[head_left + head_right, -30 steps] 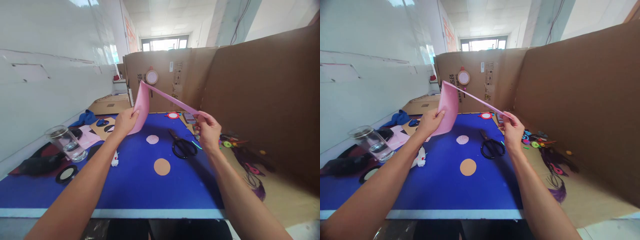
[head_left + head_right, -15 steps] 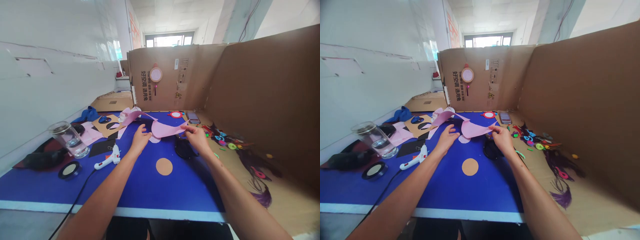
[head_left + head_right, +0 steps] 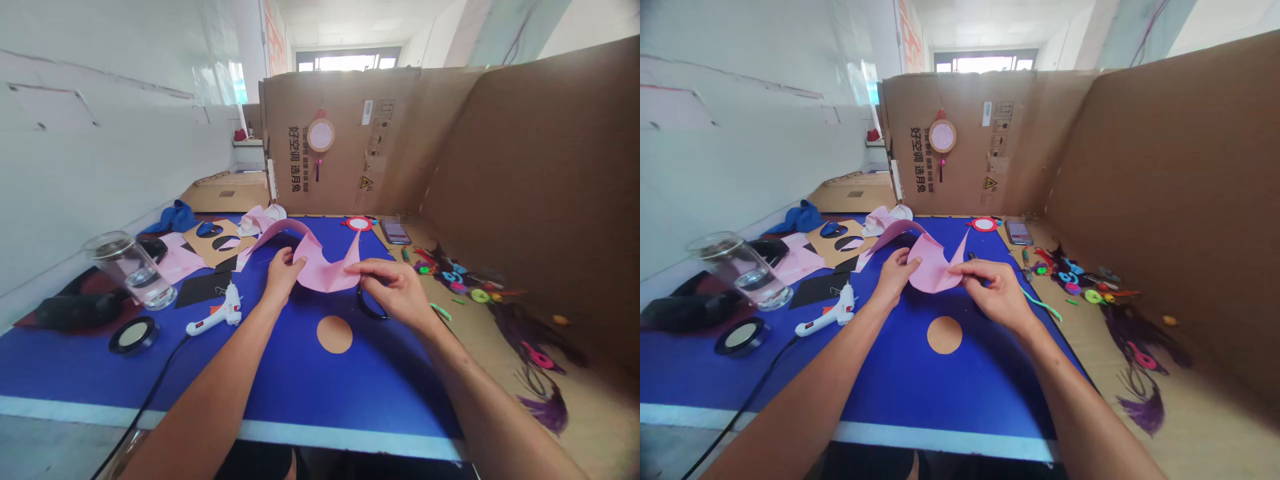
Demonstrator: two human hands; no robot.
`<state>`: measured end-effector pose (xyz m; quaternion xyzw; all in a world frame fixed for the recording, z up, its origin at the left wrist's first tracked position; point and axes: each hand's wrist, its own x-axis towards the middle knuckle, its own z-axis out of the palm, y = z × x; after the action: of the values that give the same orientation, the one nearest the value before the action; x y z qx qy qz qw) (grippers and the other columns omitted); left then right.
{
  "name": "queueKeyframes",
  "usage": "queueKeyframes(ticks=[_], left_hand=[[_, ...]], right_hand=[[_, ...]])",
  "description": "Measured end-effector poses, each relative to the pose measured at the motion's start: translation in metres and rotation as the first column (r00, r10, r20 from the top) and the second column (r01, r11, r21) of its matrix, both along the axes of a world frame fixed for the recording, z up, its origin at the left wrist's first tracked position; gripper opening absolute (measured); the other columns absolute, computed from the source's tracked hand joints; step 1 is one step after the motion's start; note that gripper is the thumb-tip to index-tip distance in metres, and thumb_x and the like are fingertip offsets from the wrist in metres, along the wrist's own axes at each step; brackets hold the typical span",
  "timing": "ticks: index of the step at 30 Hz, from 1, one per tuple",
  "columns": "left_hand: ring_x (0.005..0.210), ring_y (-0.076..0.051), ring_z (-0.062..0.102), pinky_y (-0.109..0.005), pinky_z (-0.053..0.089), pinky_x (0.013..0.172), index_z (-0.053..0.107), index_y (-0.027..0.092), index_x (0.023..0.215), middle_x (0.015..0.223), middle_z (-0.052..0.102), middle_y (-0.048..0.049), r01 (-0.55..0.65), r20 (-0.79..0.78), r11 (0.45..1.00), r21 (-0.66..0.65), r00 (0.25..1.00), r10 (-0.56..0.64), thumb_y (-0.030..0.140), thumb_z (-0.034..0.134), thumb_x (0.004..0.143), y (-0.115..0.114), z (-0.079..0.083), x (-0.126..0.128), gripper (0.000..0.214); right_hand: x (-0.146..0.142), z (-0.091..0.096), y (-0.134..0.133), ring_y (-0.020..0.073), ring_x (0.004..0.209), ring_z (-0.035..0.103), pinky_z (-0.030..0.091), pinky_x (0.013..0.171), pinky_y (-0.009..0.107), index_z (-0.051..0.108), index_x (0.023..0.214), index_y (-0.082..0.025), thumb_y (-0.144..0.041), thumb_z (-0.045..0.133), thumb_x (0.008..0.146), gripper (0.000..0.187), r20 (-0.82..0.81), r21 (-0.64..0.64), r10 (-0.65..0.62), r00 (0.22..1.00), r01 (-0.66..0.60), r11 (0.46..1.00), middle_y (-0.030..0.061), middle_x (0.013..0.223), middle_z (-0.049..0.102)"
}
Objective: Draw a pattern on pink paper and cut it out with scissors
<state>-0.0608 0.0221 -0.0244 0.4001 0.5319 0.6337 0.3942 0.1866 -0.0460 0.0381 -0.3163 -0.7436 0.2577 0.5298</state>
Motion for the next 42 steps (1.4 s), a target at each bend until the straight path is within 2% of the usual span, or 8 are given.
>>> queueKeyframes(ticks=[9, 12, 15, 19, 23, 28, 36, 42], left_hand=[[0.085, -0.024, 0.077, -0.032, 0.060, 0.076, 0.083, 0.017, 0.112, 0.091, 0.083, -0.0067, 0.266, 0.160, 0.963, 0.039, 0.950, -0.269, 0.039, 0.087, 0.081, -0.001, 0.010, -0.010, 0.038], [0.076, -0.024, 0.076, -0.032, 0.060, 0.071, 0.081, 0.015, 0.105, 0.082, 0.080, -0.0054, 0.305, 0.249, 0.952, 0.023, 0.920, -0.301, 0.039, 0.089, 0.080, -0.006, 0.018, -0.012, 0.035], [0.080, -0.027, 0.079, -0.037, 0.063, 0.076, 0.079, 0.014, 0.099, 0.086, 0.082, -0.0081, 0.361, 0.310, 0.932, 0.042, 0.882, -0.356, 0.036, 0.089, 0.079, -0.007, 0.026, -0.017, 0.031], [0.096, -0.033, 0.083, -0.044, 0.066, 0.092, 0.080, 0.011, 0.100, 0.096, 0.085, -0.0142, 0.413, 0.368, 0.907, 0.078, 0.834, -0.411, 0.030, 0.086, 0.084, -0.010, 0.040, -0.023, 0.026], [0.103, -0.036, 0.083, -0.048, 0.066, 0.098, 0.082, 0.010, 0.110, 0.104, 0.085, -0.0161, 0.543, 0.416, 0.837, 0.059, 0.749, -0.515, 0.028, 0.076, 0.094, -0.024, 0.053, -0.025, 0.025], [0.086, -0.032, 0.084, -0.046, 0.068, 0.086, 0.083, 0.010, 0.107, 0.097, 0.085, -0.0159, 0.673, 0.458, 0.740, -0.009, 0.660, -0.595, 0.025, 0.070, 0.098, -0.036, 0.052, -0.017, 0.022], [0.081, -0.028, 0.082, -0.041, 0.068, 0.080, 0.082, 0.008, 0.110, 0.099, 0.085, -0.0184, 0.794, 0.504, 0.606, -0.043, 0.541, -0.673, 0.021, 0.075, 0.096, -0.034, 0.036, -0.007, 0.020], [0.085, -0.030, 0.083, -0.043, 0.067, 0.085, 0.081, 0.011, 0.116, 0.101, 0.085, -0.0171, 0.824, 0.515, 0.567, -0.003, 0.487, -0.705, 0.030, 0.076, 0.099, -0.032, 0.032, -0.007, 0.026]], right_hand=[[-0.012, 0.002, -0.021, 0.0199, 0.089, 0.081, 0.062, 0.081, 0.029, 0.089, 0.115, -0.023, -0.008, 0.067, 0.092, 0.035, 0.230, -0.088, 0.470, 0.852, -0.463, 0.882, 0.0062, 0.103, 0.087], [-0.007, 0.001, -0.021, 0.0203, 0.085, 0.082, 0.065, 0.076, 0.030, 0.082, 0.133, -0.022, -0.024, 0.072, 0.101, 0.034, 0.059, -0.375, 0.657, 0.752, -0.593, 0.713, 0.0072, 0.102, 0.087], [0.006, -0.001, -0.009, 0.0186, 0.060, 0.077, 0.060, 0.055, 0.027, 0.075, 0.143, -0.022, -0.050, 0.076, 0.102, 0.049, -0.231, -0.552, 0.634, 0.739, -0.636, 0.540, 0.0058, 0.084, 0.085], [0.023, -0.009, 0.023, 0.0124, 0.049, 0.062, 0.051, 0.047, 0.021, 0.082, 0.109, -0.023, -0.060, 0.083, 0.093, 0.041, -0.537, -0.460, 0.104, 0.837, -0.394, 0.796, -0.0005, 0.064, 0.073], [0.028, -0.020, 0.046, 0.0195, 0.068, 0.076, 0.060, 0.055, 0.026, 0.073, 0.121, -0.025, -0.061, 0.074, 0.100, 0.041, -0.502, -0.729, -0.259, 0.825, -0.243, 0.640, 0.0075, 0.086, 0.082], [0.030, -0.029, 0.052, 0.0230, 0.078, 0.080, 0.065, 0.068, 0.034, 0.072, 0.122, -0.027, -0.069, 0.069, 0.100, 0.048, -0.633, -0.707, -0.212, 0.745, -0.445, 0.550, 0.0072, 0.091, 0.083], [0.029, -0.034, 0.056, 0.0202, 0.078, 0.075, 0.060, 0.072, 0.032, 0.084, 0.104, -0.024, -0.030, 0.099, 0.069, 0.038, -0.576, -0.667, -0.221, 0.787, -0.296, 0.684, 0.0013, 0.088, 0.083], [0.030, -0.034, 0.059, 0.0165, 0.071, 0.069, 0.056, 0.067, 0.030, 0.085, 0.099, -0.024, -0.029, 0.102, 0.061, 0.042, -0.603, -0.581, -0.247, 0.758, -0.205, 0.788, -0.0009, 0.084, 0.081]])
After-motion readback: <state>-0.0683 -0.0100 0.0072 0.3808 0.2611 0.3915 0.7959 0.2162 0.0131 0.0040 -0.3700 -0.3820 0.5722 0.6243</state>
